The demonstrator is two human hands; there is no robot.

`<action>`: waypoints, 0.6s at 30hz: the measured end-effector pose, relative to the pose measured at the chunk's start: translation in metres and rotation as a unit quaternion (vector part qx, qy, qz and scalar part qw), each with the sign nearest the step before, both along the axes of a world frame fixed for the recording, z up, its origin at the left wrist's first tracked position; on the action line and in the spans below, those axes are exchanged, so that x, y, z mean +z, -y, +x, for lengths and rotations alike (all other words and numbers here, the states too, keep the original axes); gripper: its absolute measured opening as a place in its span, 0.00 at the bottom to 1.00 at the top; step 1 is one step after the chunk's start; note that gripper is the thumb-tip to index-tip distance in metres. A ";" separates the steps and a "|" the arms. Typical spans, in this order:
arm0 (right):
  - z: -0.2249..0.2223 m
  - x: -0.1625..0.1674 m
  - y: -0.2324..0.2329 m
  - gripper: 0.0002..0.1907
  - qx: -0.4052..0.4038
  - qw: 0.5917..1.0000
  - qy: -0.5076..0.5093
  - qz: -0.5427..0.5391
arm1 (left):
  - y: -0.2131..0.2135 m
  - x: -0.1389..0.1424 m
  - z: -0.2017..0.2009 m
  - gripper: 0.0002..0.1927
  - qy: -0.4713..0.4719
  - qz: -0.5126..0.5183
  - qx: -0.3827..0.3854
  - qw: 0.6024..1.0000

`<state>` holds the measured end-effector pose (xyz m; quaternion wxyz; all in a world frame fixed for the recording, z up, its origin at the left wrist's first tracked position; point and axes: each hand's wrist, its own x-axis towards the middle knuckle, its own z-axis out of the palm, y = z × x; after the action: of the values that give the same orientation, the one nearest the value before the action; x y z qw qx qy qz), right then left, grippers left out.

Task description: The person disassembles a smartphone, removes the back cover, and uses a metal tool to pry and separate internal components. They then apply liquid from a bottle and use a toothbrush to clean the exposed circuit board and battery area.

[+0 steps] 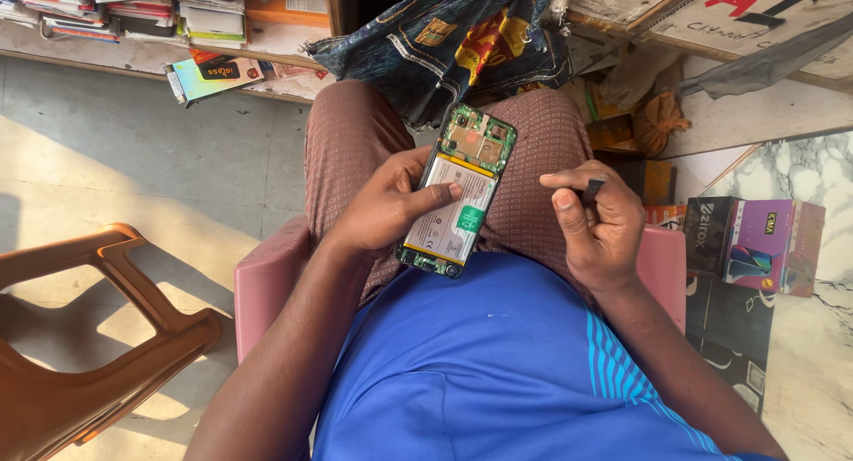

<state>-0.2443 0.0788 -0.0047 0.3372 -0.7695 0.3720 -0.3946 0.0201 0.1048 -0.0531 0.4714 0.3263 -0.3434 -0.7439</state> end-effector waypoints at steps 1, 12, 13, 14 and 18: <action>0.001 0.000 0.000 0.10 0.001 1.000 0.004 0.008 | 0.001 0.000 -0.001 0.18 -0.001 0.007 0.010 1.000; 0.007 -0.001 -0.003 0.11 0.035 0.997 -0.017 0.067 | -0.001 -0.001 -0.006 0.17 -0.061 0.025 0.070 0.995; 0.007 -0.002 -0.003 0.11 0.038 0.997 -0.021 0.065 | -0.002 -0.002 -0.007 0.17 -0.064 0.030 0.074 0.995; 0.007 -0.002 -0.003 0.10 0.041 0.997 -0.024 0.062 | -0.002 -0.002 -0.008 0.18 -0.068 0.035 0.077 0.994; 0.007 -0.006 -0.001 0.11 0.051 0.996 -0.028 0.065 | -0.002 -0.003 -0.011 0.19 -0.081 0.019 0.091 0.992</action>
<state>-0.2375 0.0796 -0.0106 0.3958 -0.7749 0.3660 -0.3301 0.0095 0.1068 -0.0565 0.5567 0.3037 -0.2592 -0.7284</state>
